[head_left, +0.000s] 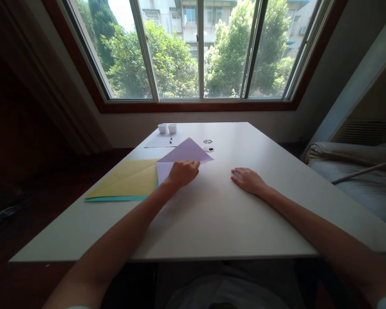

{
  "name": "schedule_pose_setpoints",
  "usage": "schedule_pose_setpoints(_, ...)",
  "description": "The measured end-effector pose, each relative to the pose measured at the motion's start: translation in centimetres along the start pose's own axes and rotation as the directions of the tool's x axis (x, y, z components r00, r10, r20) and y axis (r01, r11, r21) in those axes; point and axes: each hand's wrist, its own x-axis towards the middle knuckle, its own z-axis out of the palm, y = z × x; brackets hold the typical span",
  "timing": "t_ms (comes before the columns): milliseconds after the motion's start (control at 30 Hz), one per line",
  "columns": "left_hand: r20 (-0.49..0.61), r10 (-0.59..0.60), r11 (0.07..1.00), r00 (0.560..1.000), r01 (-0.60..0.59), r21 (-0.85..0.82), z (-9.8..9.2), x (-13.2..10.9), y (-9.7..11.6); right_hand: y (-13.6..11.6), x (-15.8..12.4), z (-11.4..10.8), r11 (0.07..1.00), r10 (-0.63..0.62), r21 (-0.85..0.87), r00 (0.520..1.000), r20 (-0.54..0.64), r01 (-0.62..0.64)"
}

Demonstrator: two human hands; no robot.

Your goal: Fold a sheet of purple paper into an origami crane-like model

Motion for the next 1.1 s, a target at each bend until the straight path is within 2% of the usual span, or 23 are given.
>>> schedule_pose_setpoints(67, 0.013, 0.168, 0.985, 0.986, -0.168, -0.037, 0.5, -0.2, 2.2, 0.6, 0.0, -0.4, 0.997, 0.007, 0.072, 0.995, -0.097, 0.0)
schedule_pose_setpoints(167, -0.019, 0.371, 0.925, 0.928, -0.371, -0.082, 0.8, -0.8, 4.9, 1.4, -0.1, -0.9, 0.985, -0.022, 0.165, 0.977, -0.212, 0.058)
schedule_pose_setpoints(267, -0.053, 0.458, 0.876, 0.887, -0.461, -0.146, 0.5, -1.5, 6.6, 1.4, -0.3, -1.1, 0.956, -0.149, 0.212, 0.957, -0.25, 0.204)
schedule_pose_setpoints(333, -0.07, 0.472, 0.844, 0.879, -0.473, -0.253, 0.2, -1.8, 7.2, 1.0, -0.5, -1.0, 0.93, -0.253, 0.212, 0.943, -0.217, 0.299)
schedule_pose_setpoints(467, -0.044, 0.372, 0.807, 0.927, -0.347, -0.478, 0.2, -1.5, 6.4, 0.1, -0.9, -0.7, 0.906, -0.384, 0.162, 0.92, -0.071, 0.391)
schedule_pose_setpoints(533, 0.01, 0.301, 0.829, 0.954, -0.257, -0.497, 0.8, -1.0, 5.2, -0.1, -1.1, -0.6, 0.905, -0.405, 0.141, 0.914, 0.001, 0.401)
schedule_pose_setpoints(600, 0.061, 0.267, 0.844, 0.962, -0.203, -0.496, 1.6, -0.5, 3.9, -0.1, -1.1, -0.6, 0.908, -0.406, 0.134, 0.912, 0.056, 0.396)
schedule_pose_setpoints(667, 0.14, 0.277, 0.855, 0.951, -0.177, -0.487, 2.5, -0.2, 3.0, -0.2, -1.1, -0.7, 0.916, -0.395, 0.114, 0.915, 0.087, 0.385)
schedule_pose_setpoints(700, 0.197, 0.244, 0.872, 0.949, -0.126, -0.472, 2.9, -0.1, 2.7, -0.3, -1.1, -0.7, 0.921, -0.386, 0.092, 0.918, 0.091, 0.378)
schedule_pose_setpoints(833, 0.393, 0.183, 0.898, 0.901, 0.01, -0.441, 3.5, -0.2, 2.8, -1.5, -1.2, -0.6, 0.926, -0.378, 0.027, 0.922, 0.086, 0.378)
schedule_pose_setpoints(967, 0.448, 0.188, 0.896, 0.874, 0.034, -0.442, 3.4, -0.4, 3.4, -2.9, -1.6, -0.2, 0.915, -0.404, 0.076, 0.9, 0.165, 0.397)
schedule_pose_setpoints(1100, 0.474, 0.19, 0.896, 0.86, 0.045, -0.441, 3.5, -0.3, 3.2, -2.9, -1.9, -0.3, 0.94, -0.342, 0.089, 0.907, 0.248, 0.33)
